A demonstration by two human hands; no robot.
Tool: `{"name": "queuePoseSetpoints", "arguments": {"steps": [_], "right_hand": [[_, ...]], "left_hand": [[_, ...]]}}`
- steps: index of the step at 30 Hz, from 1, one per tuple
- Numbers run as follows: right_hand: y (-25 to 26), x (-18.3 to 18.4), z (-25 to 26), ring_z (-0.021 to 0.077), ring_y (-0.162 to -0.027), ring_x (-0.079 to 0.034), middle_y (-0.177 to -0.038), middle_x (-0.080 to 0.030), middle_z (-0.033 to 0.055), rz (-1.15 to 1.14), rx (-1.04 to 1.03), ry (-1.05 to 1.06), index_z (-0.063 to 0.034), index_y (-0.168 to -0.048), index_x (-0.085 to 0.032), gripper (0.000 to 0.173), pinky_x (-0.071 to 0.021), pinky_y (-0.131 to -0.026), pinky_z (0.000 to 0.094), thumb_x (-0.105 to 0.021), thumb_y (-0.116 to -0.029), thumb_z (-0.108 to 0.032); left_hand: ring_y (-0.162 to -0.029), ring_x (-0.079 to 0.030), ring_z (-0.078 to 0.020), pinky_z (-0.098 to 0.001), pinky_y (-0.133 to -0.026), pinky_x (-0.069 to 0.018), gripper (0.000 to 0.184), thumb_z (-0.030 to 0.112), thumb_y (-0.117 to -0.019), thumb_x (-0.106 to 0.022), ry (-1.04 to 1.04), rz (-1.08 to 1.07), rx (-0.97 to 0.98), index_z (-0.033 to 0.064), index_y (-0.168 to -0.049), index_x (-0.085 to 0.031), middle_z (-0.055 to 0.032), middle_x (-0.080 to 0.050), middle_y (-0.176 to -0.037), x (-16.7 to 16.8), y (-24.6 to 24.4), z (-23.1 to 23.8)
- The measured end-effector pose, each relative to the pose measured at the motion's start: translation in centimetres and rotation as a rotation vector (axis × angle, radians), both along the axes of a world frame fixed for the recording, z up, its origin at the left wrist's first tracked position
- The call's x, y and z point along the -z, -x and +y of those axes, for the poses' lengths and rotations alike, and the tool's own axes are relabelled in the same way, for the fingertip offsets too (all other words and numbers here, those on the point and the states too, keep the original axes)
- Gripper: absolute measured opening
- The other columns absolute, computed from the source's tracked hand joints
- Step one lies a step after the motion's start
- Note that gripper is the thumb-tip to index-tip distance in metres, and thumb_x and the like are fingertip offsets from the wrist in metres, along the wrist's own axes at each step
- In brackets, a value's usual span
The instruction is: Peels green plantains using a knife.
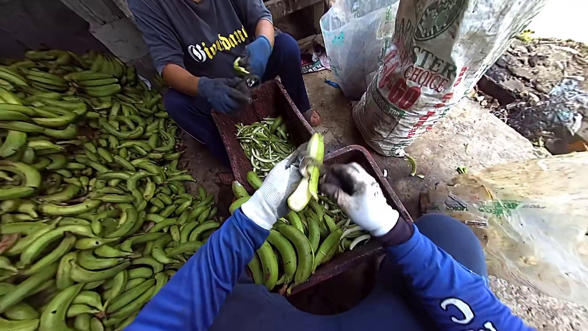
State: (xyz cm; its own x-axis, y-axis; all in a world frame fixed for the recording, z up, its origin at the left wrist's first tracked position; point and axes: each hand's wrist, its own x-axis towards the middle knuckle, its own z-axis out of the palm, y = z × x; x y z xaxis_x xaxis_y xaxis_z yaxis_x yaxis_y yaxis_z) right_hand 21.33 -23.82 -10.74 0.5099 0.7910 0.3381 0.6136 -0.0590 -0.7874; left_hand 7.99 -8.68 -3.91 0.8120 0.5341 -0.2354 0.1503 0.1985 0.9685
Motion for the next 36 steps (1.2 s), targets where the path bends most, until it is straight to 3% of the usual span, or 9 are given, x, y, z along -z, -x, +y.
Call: {"name": "queuePoseSetpoints", "arguments": {"steps": [3,6,10,15,20,25,28,32,36], "right_hand": [[-3.7,-0.3,0.2,0.0231,-0.104,-0.067,-0.122,-0.066,0.0097,0.031,0.235,0.03,-0.0191,-0.134,-0.067,0.044,-0.0571,-0.087,0.0511,-0.062,-0.1003,-0.048],[-5.0,-0.9,-0.6,0.0193,-0.1,-0.068,-0.12,-0.068,0.0065,0.13,0.351,0.013,-0.0211,-0.136,-0.064,0.048,-0.0564,-0.085,0.0487,-0.057,-0.1014,-0.054],[-1.5,-1.1,-1.4,0.0118,-0.086,-0.069,-0.107,-0.071,0.0023,0.166,0.208,-0.074,-0.014,-0.13,-0.061,0.044,-0.0616,-0.076,0.0397,-0.066,-0.0981,-0.044],[2.3,0.0,-1.2,0.0125,-0.093,-0.067,-0.11,-0.067,0.002,0.066,0.014,0.046,-0.0162,-0.123,-0.068,0.045,-0.0596,-0.08,0.0393,-0.069,-0.0937,-0.05],[0.7,0.0,-0.5,0.0132,-0.097,-0.066,-0.113,-0.066,0.0034,-0.031,-0.049,-0.025,-0.0163,-0.124,-0.071,0.04,-0.0591,-0.082,0.0378,-0.07,-0.0949,-0.044],[-4.5,-0.3,-0.2,0.0163,-0.099,-0.07,-0.116,-0.072,0.0025,0.055,0.133,0.111,-0.0214,-0.129,-0.069,0.037,-0.0584,-0.086,0.0497,-0.056,-0.1042,-0.045],[-5.2,-0.9,-0.7,0.0147,-0.095,-0.07,-0.112,-0.072,0.0032,0.082,0.239,0.055,-0.019,-0.129,-0.066,0.039,-0.0585,-0.083,0.0461,-0.057,-0.1031,-0.046],[-2.1,-0.8,-1.2,0.0138,-0.091,-0.069,-0.112,-0.07,0.0043,0.088,0.187,-0.064,-0.0143,-0.13,-0.065,0.047,-0.0608,-0.079,0.0422,-0.066,-0.0966,-0.048],[0.7,0.5,-1.1,0.0138,-0.095,-0.067,-0.112,-0.068,0.0035,-0.006,0.043,-0.039,-0.014,-0.124,-0.069,0.046,-0.0602,-0.081,0.0401,-0.072,-0.0922,-0.046]], "left_hand": [[-0.067,-0.065,-0.014,-0.0286,-0.055,-0.0564,0.043,0.051,-0.106,-0.046,0.204,0.078,0.193,0.024,-0.137,-0.058,-0.0075,-0.069,-0.093,0.6,-0.3,0.2],[-0.075,-0.069,-0.0177,-0.0297,-0.061,-0.0589,0.051,0.055,-0.103,-0.049,0.256,0.006,0.239,0.0208,-0.141,-0.052,-0.0112,-0.071,-0.103,1.1,-0.5,0.0],[-0.105,-0.07,-0.0239,-0.0405,-0.085,-0.0608,0.051,0.041,-0.1058,-0.052,0.164,-0.223,-0.086,0.0182,-0.15,-0.043,-0.0123,-0.068,-0.126,1.9,-0.8,0.3],[-0.112,-0.065,-0.0206,-0.0434,-0.095,-0.0564,0.04,0.03,-0.1092,-0.047,0.226,-0.26,-0.449,0.0146,-0.146,-0.041,-0.0096,-0.063,-0.126,1.3,-1.0,1.4],[-0.098,-0.069,-0.0176,-0.038,-0.084,-0.0607,0.047,0.033,-0.1081,-0.045,-0.063,-0.009,-0.159,0.0192,-0.153,-0.042,-0.0083,-0.068,-0.117,-0.4,0.0,0.8],[-0.093,-0.071,-0.0214,-0.0382,-0.079,-0.0613,0.046,0.031,-0.1052,-0.051,0.036,0.191,0.294,0.0228,-0.15,-0.05,-0.0117,-0.071,-0.116,-1.1,0.2,0.1],[-0.09,-0.072,-0.0225,-0.0369,-0.076,-0.0618,0.047,0.035,-0.1036,-0.055,0.098,0.036,0.2,0.02,-0.148,-0.05,-0.0129,-0.071,-0.114,0.4,0.2,-0.6],[-0.117,-0.065,-0.0255,-0.0463,-0.097,-0.0555,0.041,0.033,-0.1097,-0.043,0.357,-0.238,-0.134,0.0142,-0.146,-0.045,-0.0123,-0.063,-0.134,1.8,-0.3,1.1],[-0.117,-0.063,-0.02,-0.0386,-0.101,-0.0533,0.039,0.037,-0.1107,-0.039,0.569,-0.317,-0.381,0.0083,-0.134,-0.052,-0.0099,-0.064,-0.125,1.4,-0.2,2.3]]}}
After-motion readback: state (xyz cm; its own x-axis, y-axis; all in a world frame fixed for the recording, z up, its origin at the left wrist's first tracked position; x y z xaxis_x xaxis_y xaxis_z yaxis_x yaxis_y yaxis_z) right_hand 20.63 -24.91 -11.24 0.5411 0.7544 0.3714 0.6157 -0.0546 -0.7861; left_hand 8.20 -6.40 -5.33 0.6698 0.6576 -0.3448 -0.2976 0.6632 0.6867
